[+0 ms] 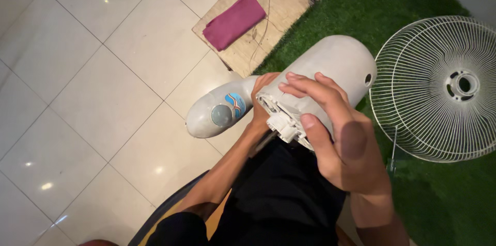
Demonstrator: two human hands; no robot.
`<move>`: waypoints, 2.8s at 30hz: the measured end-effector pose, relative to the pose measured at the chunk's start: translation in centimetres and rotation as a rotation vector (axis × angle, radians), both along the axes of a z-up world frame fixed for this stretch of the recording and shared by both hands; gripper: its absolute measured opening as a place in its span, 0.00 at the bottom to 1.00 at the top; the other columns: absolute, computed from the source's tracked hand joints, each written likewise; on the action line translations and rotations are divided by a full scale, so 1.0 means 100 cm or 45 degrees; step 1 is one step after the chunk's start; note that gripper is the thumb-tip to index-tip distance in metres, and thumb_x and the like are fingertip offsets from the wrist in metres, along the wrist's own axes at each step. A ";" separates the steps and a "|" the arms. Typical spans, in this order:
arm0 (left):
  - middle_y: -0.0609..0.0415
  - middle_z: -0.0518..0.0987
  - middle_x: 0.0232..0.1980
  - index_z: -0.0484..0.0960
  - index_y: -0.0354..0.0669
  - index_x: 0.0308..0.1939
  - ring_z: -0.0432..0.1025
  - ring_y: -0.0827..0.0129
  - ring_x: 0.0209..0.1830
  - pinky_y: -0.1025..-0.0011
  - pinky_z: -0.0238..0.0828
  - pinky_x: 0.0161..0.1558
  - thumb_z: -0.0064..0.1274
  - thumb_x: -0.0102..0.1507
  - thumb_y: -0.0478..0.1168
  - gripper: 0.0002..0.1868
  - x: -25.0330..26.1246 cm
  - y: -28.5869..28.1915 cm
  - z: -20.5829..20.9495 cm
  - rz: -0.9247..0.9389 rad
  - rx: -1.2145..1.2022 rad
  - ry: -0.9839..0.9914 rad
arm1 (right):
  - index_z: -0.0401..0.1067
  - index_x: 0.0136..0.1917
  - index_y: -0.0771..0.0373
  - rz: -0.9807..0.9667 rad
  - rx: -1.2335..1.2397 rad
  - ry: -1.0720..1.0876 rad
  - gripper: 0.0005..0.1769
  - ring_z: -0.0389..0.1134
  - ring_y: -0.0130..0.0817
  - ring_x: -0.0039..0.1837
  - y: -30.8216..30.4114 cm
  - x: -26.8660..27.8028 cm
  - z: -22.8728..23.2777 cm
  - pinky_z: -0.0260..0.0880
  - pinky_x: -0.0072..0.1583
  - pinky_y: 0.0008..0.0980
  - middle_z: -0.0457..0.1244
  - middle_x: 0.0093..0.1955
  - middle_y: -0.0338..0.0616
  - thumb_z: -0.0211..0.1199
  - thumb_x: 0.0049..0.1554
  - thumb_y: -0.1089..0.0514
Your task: The person uses a screwdriver to tighten screws on the motor housing of a pedestal fan. They then attach the front metal cage to the fan assembly, aligning and securing it in place.
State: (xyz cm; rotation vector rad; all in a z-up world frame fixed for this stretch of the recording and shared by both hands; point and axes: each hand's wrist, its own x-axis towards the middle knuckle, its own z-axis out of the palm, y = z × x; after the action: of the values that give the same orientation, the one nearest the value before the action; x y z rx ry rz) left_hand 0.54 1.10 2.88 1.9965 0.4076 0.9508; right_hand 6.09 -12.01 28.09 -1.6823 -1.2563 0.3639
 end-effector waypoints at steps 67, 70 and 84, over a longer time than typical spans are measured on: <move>0.49 0.79 0.46 0.78 0.45 0.46 0.71 0.53 0.51 0.52 0.60 0.56 0.69 0.44 0.42 0.27 0.073 0.005 -0.015 -0.282 0.577 0.937 | 0.76 0.60 0.62 -0.124 -1.117 0.435 0.25 0.73 0.36 0.52 -0.051 0.238 -0.171 0.73 0.55 0.35 0.71 0.48 0.44 0.69 0.53 0.47; 0.49 0.79 0.45 0.78 0.44 0.45 0.71 0.52 0.50 0.51 0.59 0.56 0.69 0.44 0.43 0.27 0.072 0.002 -0.014 -0.282 0.570 0.929 | 0.77 0.59 0.61 -0.093 -1.242 0.358 0.27 0.72 0.34 0.52 -0.045 0.243 -0.175 0.73 0.55 0.36 0.71 0.48 0.42 0.71 0.51 0.46; 0.49 0.80 0.44 0.78 0.45 0.43 0.73 0.55 0.49 0.57 0.60 0.53 0.66 0.47 0.43 0.22 0.078 -0.012 0.007 -0.304 0.606 1.137 | 0.76 0.53 0.66 -0.053 -1.263 0.400 0.26 0.71 0.35 0.46 -0.046 0.247 -0.174 0.74 0.49 0.34 0.70 0.45 0.46 0.75 0.46 0.49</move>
State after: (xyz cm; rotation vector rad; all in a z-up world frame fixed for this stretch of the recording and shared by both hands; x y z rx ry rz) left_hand 8.32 -0.07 3.57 2.7748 0.4214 -0.0649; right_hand 30.75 -16.62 10.70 -2.3163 -0.8235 1.3277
